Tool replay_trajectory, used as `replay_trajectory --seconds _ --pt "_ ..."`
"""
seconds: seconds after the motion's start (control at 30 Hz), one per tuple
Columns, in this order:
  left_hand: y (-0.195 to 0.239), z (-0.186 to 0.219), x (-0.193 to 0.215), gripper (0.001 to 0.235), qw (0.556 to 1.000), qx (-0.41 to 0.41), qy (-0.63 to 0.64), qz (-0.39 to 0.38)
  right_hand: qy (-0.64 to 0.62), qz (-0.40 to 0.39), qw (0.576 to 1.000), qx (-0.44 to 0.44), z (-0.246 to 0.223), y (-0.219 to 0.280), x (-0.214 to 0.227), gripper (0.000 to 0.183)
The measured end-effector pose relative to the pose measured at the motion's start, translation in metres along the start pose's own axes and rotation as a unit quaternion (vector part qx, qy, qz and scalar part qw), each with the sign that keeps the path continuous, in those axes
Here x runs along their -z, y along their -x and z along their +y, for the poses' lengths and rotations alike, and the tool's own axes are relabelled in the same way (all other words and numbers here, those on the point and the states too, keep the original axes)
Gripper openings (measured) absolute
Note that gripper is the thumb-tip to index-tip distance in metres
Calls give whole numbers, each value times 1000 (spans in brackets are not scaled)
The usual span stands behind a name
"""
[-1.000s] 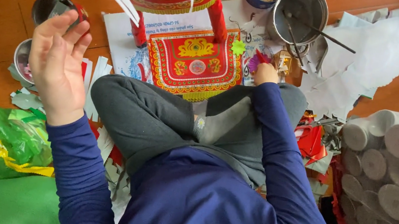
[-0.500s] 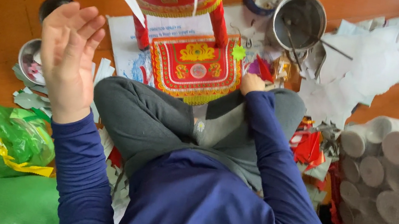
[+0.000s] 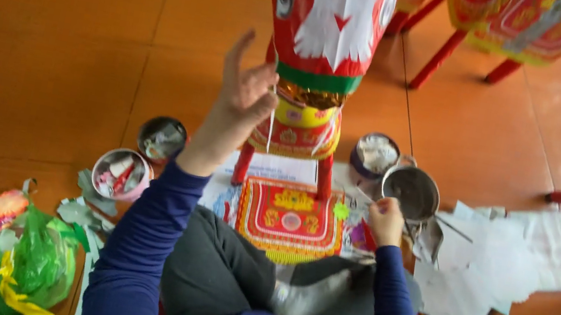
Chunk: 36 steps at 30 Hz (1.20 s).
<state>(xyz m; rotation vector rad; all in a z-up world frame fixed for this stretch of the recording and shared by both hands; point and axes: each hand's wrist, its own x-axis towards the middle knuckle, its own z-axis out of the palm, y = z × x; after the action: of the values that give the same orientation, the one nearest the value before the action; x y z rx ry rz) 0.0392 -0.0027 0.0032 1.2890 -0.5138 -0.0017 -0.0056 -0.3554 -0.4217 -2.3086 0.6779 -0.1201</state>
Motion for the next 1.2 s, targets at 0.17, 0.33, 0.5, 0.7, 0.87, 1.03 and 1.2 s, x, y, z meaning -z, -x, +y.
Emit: replay_trajectory --seconds 0.17,0.33,0.5,0.7,0.87,1.03,1.2 --pt "-13 0 -5 104 1000 9 -10 -18 -289 137 916 242 -160 -8 127 7" --pt "-25 0 -9 105 1000 3 -14 -19 -477 121 778 391 -319 22 255 6" --pt "-27 7 -10 102 997 63 -27 -20 -466 140 726 487 -393 33 301 11" --pt "-26 18 -14 102 997 67 -43 -14 -438 144 726 510 -426 32 311 9" --pt "-26 20 -17 100 997 70 -44 -12 -406 142 728 534 -447 29 315 14" --pt "-28 15 -16 98 997 67 -43 0 -371 134 735 551 -464 29 318 21" --pt "-18 21 -20 104 998 61 -22 10 -338 128 741 566 -479 34 320 29"
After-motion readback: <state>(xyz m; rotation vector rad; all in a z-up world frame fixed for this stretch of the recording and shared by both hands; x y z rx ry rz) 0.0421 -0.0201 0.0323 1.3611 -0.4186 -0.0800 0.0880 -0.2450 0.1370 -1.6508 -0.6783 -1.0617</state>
